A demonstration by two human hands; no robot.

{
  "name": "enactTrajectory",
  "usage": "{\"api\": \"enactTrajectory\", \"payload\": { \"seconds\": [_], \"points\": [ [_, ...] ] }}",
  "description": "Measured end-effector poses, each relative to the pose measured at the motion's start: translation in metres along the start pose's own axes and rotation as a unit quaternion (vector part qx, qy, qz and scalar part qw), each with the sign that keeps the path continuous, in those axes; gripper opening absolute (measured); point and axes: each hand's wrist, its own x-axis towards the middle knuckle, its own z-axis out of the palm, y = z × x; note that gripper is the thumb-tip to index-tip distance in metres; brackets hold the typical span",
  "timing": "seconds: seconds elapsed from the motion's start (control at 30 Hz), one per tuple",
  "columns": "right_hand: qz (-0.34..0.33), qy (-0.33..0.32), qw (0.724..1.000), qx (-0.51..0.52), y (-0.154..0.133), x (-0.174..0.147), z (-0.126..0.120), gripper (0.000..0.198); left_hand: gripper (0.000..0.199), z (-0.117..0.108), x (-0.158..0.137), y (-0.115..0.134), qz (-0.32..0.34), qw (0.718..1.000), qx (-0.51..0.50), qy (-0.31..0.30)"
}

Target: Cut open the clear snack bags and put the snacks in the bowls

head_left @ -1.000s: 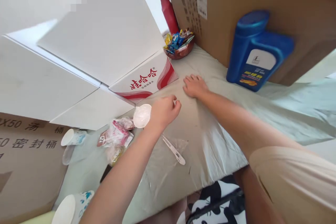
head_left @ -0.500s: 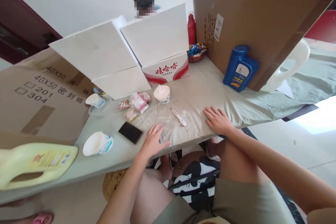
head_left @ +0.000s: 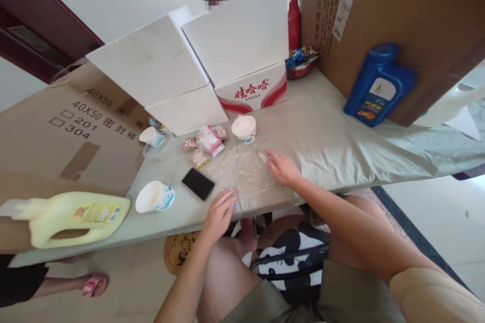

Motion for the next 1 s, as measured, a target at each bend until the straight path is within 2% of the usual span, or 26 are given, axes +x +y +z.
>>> {"api": "enactTrajectory", "payload": {
  "seconds": [0.07, 0.13, 0.2, 0.33, 0.43, 0.5, 0.6, 0.63, 0.77, 0.83, 0.9, 0.93, 1.0],
  "points": [
    [0.041, 0.021, 0.999, 0.009, 0.02, 0.011, -0.003, 0.058, 0.042, -0.004, 0.013, -0.002, -0.041, 0.997, -0.054, 0.046],
    [0.002, 0.007, 1.0, -0.008, 0.037, 0.015, -0.008, 0.069, 0.043, -0.007, 0.036, -0.001, -0.067, 0.989, -0.095, 0.088],
    [-0.064, -0.032, 0.997, -0.03, 0.043, 0.013, -0.013, 0.079, 0.043, -0.008, 0.065, 0.003, -0.063, 0.984, -0.12, 0.117],
    [-0.125, -0.133, 0.982, -0.041, 0.03, -0.003, -0.013, 0.086, 0.039, -0.008, 0.119, 0.015, -0.039, 0.973, -0.147, 0.175],
    [-0.156, -0.15, 0.976, -0.039, 0.012, -0.017, -0.002, 0.088, 0.039, -0.003, 0.131, 0.019, -0.011, 0.965, -0.167, 0.203],
    [-0.177, -0.13, 0.974, -0.045, 0.001, -0.022, 0.008, 0.076, 0.039, 0.001, 0.126, 0.017, 0.009, 0.967, -0.168, 0.192],
    [-0.178, -0.089, 0.979, -0.05, -0.008, -0.018, 0.016, 0.028, 0.038, 0.006, 0.112, 0.012, 0.024, 0.976, -0.144, 0.162],
    [-0.175, -0.073, 0.981, -0.044, -0.009, -0.014, 0.015, 0.02, 0.038, 0.006, 0.108, 0.011, 0.026, 0.977, -0.135, 0.16],
    [-0.129, 0.028, 0.991, 0.034, 0.005, 0.004, -0.007, 0.017, 0.035, 0.0, 0.1, 0.001, 0.033, 0.975, -0.125, 0.182],
    [-0.041, 0.11, 0.99, 0.076, 0.015, 0.007, -0.021, 0.015, 0.031, -0.003, 0.098, -0.006, 0.014, 0.972, -0.132, 0.193],
    [0.043, 0.177, 0.975, 0.125, 0.023, 0.007, -0.03, 0.013, 0.027, -0.003, 0.095, -0.012, -0.009, 0.966, -0.165, 0.201],
    [0.062, 0.194, 0.968, 0.147, 0.027, 0.005, -0.032, 0.015, 0.026, -0.002, 0.094, -0.014, -0.017, 0.959, -0.194, 0.205],
    [0.045, 0.184, 0.967, 0.173, 0.033, 0.001, -0.033, 0.032, 0.025, 0.001, 0.094, -0.017, -0.028, 0.94, -0.265, 0.212]
  ]
}}
